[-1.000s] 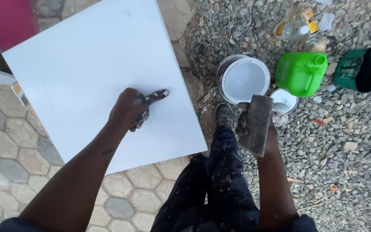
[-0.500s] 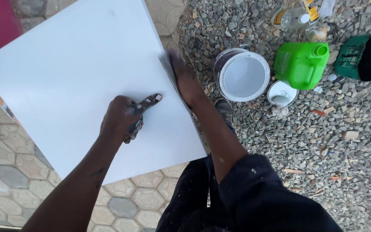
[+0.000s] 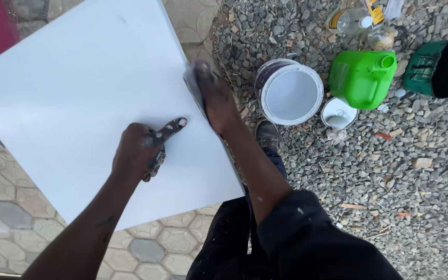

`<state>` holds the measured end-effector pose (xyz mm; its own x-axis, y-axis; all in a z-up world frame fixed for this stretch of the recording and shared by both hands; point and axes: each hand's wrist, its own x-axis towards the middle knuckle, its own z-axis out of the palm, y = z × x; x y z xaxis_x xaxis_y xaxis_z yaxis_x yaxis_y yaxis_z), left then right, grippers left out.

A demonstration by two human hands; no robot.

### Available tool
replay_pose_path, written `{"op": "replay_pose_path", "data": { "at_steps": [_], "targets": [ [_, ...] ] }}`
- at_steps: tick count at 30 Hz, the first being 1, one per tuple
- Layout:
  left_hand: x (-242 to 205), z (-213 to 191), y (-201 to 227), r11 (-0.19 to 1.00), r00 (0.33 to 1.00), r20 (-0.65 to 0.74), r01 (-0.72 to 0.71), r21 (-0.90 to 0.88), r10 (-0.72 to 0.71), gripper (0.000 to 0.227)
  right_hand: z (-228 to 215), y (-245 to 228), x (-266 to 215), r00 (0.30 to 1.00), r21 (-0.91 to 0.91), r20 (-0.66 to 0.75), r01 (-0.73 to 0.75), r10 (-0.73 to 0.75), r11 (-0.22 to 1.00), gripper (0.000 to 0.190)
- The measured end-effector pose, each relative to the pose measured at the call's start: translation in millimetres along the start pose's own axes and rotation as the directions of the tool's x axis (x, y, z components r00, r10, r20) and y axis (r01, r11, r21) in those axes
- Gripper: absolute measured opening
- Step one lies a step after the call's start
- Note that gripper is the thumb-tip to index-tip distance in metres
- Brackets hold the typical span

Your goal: Sanding the edges of a white board and dipping a cloth into a bucket of white paint

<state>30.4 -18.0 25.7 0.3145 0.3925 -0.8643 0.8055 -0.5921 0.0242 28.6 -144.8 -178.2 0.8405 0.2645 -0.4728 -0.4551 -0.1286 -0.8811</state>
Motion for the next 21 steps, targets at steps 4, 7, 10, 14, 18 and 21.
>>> {"op": "replay_pose_path", "data": {
  "at_steps": [4, 7, 10, 14, 18, 21],
  "targets": [
    [12.6, 7.0, -17.2, 0.993, 0.999, -0.033, -0.042, -0.106, 0.039, 0.054, -6.1, 48.4, -79.8, 0.988, -0.388, 0.082, 0.15, -0.128, 0.909, 0.057],
    [17.0, 8.0, -17.9, 0.996, 0.996, -0.04, -0.075, -0.044, 0.074, 0.058, -13.9, 92.9, -165.1, 0.991, -0.3, 0.119, -0.03, 0.069, 0.953, 0.059],
    [13.7, 9.3, -17.1, 0.997, 0.997, -0.044, -0.07, -0.016, 0.069, 0.059, -17.2, 67.1, -166.9, 0.956, 0.052, 0.104, -0.282, 0.276, 0.958, 0.061],
    [6.6, 5.9, -8.5, 0.996, 0.999, -0.025, -0.042, -0.085, 0.04, 0.054, -13.3, 6.0, -59.6, 0.976, 0.125, 0.083, -0.211, 0.201, 0.97, 0.069],
    [7.6, 8.6, -11.2, 0.99, 0.998, -0.047, -0.042, -0.135, 0.036, 0.053, 12.1, -36.6, 21.5, 1.0, 0.108, 0.009, -0.002, 0.001, 0.994, 0.067],
    [57.4, 20.5, -53.2, 0.993, 0.995, -0.049, -0.089, -0.079, 0.085, 0.051, 1.2, -17.9, -11.4, 0.983, 0.281, 0.082, -0.181, 0.164, 0.943, 0.07]
  ]
}}
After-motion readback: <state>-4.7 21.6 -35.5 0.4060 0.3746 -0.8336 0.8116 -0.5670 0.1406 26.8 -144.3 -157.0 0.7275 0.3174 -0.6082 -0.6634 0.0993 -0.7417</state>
